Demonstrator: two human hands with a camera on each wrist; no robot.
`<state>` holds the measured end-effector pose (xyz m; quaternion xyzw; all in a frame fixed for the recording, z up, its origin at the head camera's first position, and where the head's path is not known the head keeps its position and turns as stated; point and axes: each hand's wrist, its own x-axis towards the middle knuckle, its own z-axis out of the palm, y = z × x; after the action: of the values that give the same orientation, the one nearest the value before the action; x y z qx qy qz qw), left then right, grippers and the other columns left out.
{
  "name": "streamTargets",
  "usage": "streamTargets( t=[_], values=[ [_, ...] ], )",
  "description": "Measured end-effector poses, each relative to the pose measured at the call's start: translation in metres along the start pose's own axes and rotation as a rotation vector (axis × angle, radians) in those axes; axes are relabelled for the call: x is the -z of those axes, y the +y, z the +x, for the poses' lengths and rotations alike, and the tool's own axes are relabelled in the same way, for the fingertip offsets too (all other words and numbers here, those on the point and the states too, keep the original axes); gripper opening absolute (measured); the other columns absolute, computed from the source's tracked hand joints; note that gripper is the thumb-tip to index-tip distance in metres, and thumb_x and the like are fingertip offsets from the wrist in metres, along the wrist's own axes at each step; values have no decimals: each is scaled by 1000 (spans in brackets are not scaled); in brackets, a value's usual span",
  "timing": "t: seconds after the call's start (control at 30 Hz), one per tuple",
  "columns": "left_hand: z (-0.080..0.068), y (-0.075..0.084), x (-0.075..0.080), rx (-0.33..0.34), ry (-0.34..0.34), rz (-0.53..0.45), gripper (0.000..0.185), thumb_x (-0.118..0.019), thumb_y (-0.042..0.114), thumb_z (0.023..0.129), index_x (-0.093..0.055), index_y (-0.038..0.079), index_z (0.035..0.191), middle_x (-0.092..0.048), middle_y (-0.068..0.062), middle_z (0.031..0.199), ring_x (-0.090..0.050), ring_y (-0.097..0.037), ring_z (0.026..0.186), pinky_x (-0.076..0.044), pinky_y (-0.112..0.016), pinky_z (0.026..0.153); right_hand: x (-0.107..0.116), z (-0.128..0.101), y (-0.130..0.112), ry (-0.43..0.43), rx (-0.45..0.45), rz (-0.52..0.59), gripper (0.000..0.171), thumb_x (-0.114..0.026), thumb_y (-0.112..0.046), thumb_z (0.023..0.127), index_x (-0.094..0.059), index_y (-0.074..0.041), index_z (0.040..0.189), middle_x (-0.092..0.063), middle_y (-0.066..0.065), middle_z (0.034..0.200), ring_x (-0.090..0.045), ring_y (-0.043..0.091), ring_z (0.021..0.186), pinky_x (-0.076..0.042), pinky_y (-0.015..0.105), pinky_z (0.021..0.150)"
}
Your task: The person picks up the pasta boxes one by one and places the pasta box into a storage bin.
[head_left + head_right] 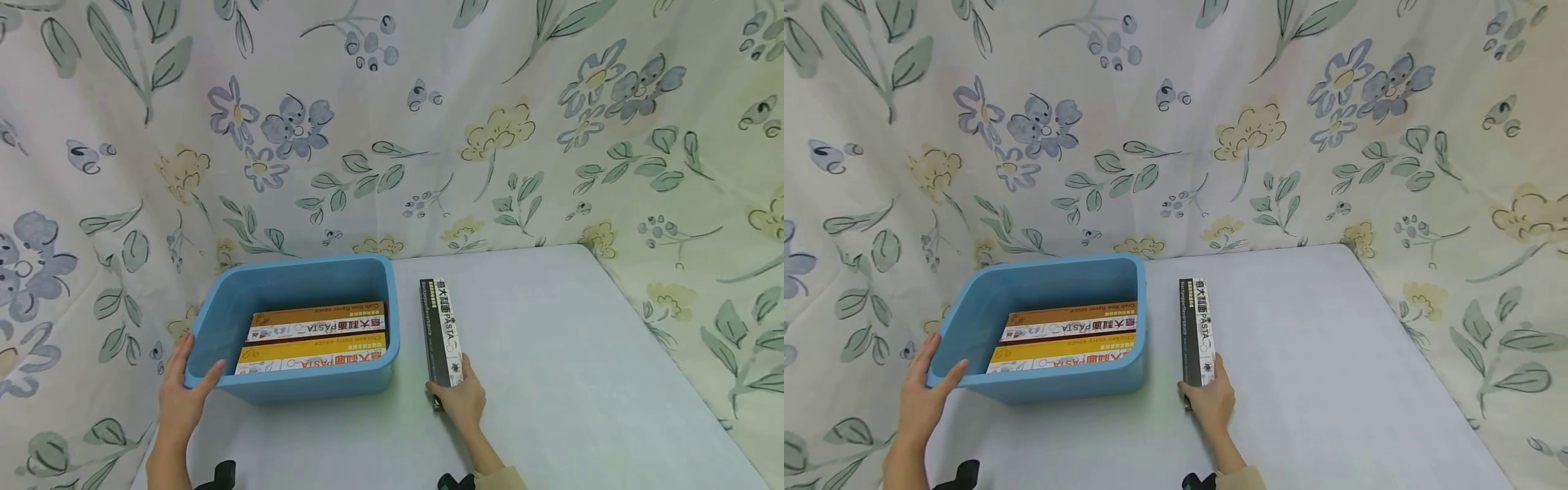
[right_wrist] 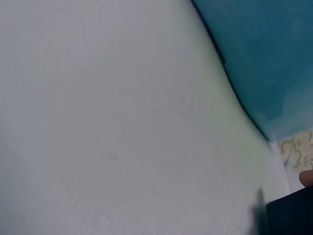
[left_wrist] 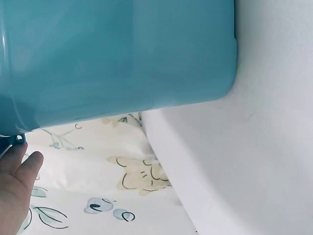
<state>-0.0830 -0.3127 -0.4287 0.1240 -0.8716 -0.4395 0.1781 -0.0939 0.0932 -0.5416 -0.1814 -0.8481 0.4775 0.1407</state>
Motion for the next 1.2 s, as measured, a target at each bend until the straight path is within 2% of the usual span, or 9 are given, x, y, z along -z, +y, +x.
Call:
streamTargets(
  t=[0.47,0.8,1.2],
  values=[
    [-1,1,0,-5,8,8,78,-65,22,90,-24,9,155,-18,-17,160,-13,-42,145,-13,-70,108,6,10,-7,27,-56,-14,95,-89,-16,58,-45,9,139,-57,31,125,-62,38,97,-49,46,76],
    [-2,0,-1,-22,18,10,78,-65,23,89,-25,8,154,-18,-15,160,-13,-42,145,-14,-70,108,20,21,-13,78,-23,-5,93,-89,-13,58,-47,9,137,-59,31,123,-63,37,91,-47,41,70],
    [-2,-1,0,-18,20,27,79,-66,22,89,-24,8,155,-17,-15,161,-12,-40,146,-13,-69,109,41,35,-26,74,-6,-1,92,-88,-15,59,-47,7,139,-60,30,122,-63,36,88,-46,39,68]
  ],
)
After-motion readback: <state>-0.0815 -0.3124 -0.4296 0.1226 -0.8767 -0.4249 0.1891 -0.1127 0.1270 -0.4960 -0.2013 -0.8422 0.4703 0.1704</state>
